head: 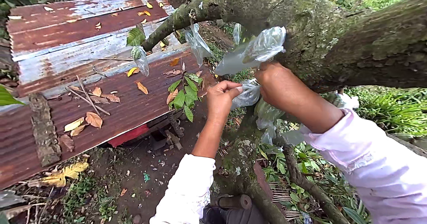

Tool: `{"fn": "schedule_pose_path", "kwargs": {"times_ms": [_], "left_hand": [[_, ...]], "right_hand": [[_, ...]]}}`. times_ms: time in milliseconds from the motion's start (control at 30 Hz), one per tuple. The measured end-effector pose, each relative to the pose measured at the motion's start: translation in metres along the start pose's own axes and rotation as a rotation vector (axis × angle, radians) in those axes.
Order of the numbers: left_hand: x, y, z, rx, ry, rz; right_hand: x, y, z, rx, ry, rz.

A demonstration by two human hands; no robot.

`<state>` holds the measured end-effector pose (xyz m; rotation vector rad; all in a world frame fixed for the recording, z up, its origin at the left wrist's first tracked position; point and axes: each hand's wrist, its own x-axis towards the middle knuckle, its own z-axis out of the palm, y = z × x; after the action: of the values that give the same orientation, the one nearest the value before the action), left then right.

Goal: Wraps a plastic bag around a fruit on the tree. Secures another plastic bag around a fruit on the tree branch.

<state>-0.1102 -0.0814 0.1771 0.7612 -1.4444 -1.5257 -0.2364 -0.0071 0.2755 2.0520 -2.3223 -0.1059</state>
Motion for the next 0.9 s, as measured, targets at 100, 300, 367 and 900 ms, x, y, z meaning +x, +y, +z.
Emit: {"fn": "schedule_pose_path", "kwargs": {"times_ms": [100, 300, 367, 900], "left_hand": [[-0.016, 0.007, 0.008, -0.324, -0.043, -0.174], [-0.029, -0.012, 0.017, -0.304, -0.236, -0.127], [-0.017, -0.023, 0.019, 0.035, -0.179, -0.007], [0.004, 0.007, 0.031, -0.481, -0.034, -0.419]], "right_hand": [[0.005, -0.011, -0.002, -0.099, -0.066, 0.118], [0.008, 0.001, -0.014, 0.041, -0.060, 0.008], [0.008, 0.004, -0.023, 0.074, -0.142, -0.014], [0.008, 0.001, -0.007, 0.010, -0.119, 0.010]]}}
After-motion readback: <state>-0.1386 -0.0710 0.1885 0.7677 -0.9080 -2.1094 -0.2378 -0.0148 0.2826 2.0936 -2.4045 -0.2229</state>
